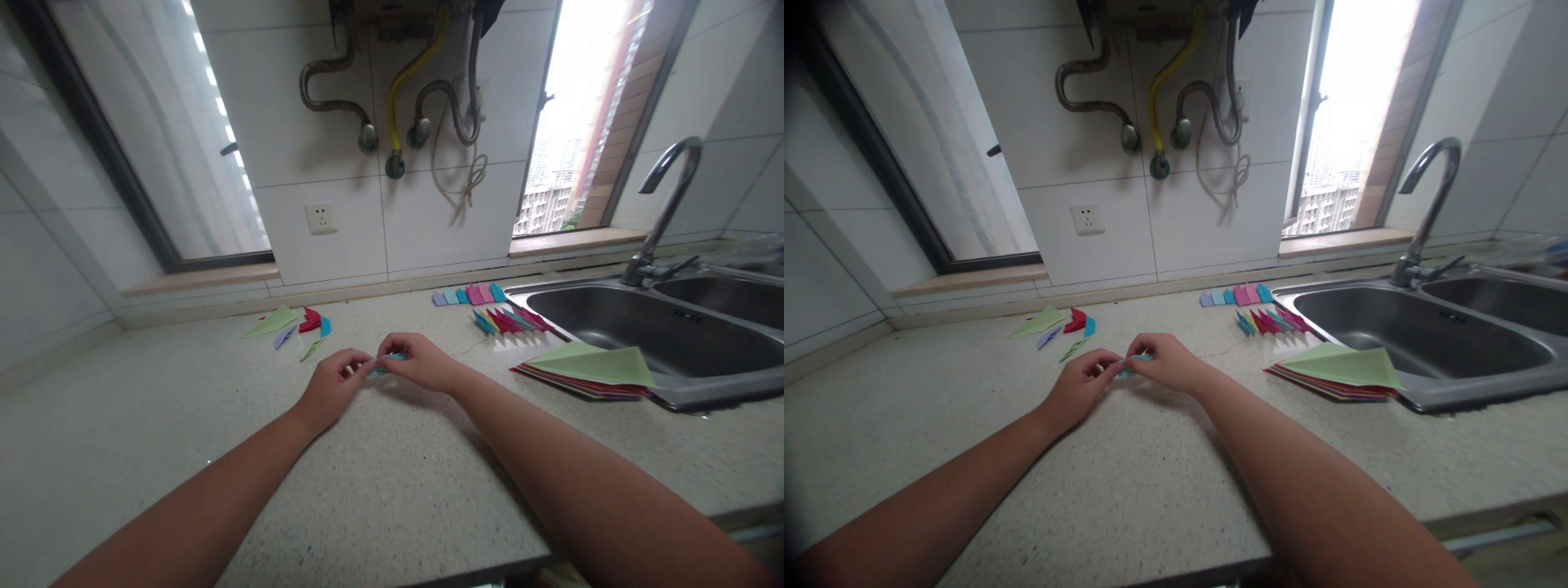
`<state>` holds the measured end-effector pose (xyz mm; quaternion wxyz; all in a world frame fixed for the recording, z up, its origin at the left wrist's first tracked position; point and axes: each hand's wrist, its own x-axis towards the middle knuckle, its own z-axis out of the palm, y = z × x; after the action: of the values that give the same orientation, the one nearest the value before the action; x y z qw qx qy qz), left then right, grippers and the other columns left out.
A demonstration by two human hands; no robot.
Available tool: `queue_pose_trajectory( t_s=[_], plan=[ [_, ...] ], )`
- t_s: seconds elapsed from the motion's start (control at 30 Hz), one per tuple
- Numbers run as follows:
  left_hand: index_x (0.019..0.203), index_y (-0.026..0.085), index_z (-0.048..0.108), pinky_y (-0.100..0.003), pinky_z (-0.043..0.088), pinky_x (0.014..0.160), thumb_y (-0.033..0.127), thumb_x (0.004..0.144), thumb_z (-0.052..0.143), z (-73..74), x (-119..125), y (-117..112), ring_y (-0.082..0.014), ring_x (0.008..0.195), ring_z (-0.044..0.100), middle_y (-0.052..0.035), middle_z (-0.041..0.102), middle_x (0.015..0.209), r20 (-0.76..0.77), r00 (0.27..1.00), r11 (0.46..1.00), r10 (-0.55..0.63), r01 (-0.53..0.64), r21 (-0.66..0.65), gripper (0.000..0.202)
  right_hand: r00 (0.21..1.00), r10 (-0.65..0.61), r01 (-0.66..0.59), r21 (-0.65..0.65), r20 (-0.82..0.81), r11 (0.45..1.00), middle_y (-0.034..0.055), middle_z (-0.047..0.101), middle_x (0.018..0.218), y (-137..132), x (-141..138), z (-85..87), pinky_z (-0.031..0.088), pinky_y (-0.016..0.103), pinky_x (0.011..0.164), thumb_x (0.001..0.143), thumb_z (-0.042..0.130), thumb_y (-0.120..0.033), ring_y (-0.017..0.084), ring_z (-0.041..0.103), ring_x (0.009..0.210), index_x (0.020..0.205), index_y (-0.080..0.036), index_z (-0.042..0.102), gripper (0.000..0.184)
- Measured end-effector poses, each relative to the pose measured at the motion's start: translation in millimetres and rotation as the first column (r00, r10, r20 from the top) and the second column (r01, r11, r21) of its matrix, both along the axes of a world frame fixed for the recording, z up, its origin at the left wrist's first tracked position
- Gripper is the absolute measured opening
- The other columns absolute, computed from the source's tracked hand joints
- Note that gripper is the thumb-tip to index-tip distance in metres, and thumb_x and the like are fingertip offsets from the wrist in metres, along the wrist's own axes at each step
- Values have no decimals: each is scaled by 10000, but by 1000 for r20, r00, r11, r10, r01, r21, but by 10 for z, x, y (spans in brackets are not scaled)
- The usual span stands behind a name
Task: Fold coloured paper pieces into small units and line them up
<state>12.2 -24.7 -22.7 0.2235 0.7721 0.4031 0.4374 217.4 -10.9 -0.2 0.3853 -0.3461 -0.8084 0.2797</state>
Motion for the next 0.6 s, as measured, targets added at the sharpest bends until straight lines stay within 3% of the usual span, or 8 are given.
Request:
queue_pose_trajectory(
  t_s=[0.4,0.6],
  plan=[
    [889,200,699,-258,412,641,299,878,573,14,23,-30,-135,682,530,-14,641,782,-12,1000,999,-5,6,36,161,1000,8,-8,-3,8,1000,-23,553,694,-67,-65,49,358,230,604,772,591,-180,109,479,664,768,-176,589,6],
    [863,192,703,-267,416,665,318,864,580,46,28,-55,-155,719,541,-32,645,794,15,999,999,-35,35,23,176,1000,28,-28,-8,-7,1000,-29,524,669,-93,-73,70,344,233,589,787,585,-189,111,464,647,744,-185,568,46]
  ],
)
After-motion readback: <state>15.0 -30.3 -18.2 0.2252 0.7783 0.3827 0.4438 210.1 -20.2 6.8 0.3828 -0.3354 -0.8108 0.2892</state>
